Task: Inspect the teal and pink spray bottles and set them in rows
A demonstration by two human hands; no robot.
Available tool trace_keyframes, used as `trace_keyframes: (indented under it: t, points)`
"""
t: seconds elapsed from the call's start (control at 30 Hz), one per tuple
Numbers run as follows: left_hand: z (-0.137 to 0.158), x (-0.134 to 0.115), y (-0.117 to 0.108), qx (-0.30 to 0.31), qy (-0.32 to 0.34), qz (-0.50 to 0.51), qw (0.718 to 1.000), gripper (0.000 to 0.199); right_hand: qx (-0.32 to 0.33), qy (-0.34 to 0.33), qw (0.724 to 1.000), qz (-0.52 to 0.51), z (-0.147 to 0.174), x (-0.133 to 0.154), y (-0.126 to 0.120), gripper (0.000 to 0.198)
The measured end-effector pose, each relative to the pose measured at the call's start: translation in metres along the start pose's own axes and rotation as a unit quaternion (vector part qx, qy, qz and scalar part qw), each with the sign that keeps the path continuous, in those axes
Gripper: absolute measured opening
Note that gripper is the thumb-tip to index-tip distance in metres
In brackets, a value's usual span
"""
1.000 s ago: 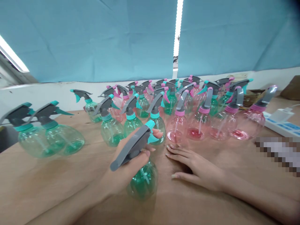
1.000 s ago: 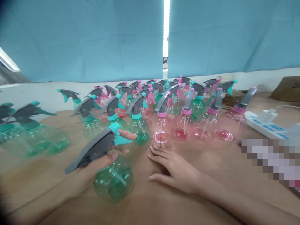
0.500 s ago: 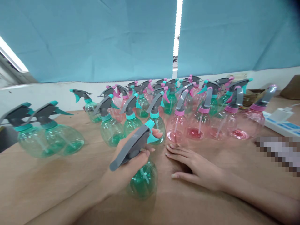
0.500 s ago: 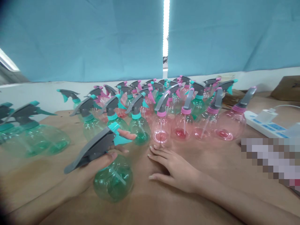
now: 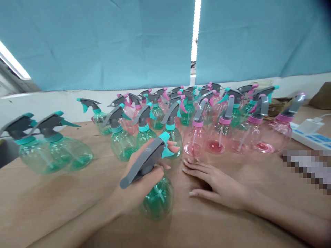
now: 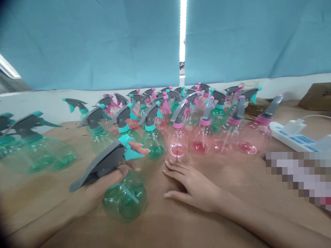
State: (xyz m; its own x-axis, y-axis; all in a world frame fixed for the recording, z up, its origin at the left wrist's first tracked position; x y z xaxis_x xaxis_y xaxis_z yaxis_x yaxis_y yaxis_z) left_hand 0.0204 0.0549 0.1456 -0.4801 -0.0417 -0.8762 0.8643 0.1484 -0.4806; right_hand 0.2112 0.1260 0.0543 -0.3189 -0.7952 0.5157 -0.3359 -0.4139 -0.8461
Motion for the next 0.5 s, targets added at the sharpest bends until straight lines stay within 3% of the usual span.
trace_keyframes:
  t: [0.17, 0.27, 0.5]
  points:
    - [-0.002, -0.024, 0.004, 0.02, 0.063, 0.034, 0.997, 0.034, -0.006, -0.003, 1.0, -0.006, 0.0, 0.001, 0.0, 0.068]
    - [-0.002, -0.032, 0.003, 0.003, 0.063, 0.02, 0.998, 0.036, -0.009, -0.006, 1.0, -0.01, 0.0, 0.0, 0.0, 0.067]
    - [-0.001, -0.013, 0.0, -0.006, 0.021, -0.02, 1.0, 0.022, -0.006, -0.003, 1.0, -0.005, 0.0, -0.001, 0.0, 0.068]
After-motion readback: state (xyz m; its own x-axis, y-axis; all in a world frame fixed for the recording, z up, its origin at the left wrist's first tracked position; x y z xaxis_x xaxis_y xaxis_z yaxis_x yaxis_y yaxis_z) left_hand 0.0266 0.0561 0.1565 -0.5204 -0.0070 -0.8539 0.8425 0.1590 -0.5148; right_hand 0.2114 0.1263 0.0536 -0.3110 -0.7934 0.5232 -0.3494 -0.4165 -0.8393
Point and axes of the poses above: each hand's wrist, its own z-axis away from the middle knuckle, its own y-axis out of the palm, x = y × z, the point moved 6 cm from there along -z, towards the middle knuckle, and after that the axes turned 2 degrees about -y, right-handed, at the moved point
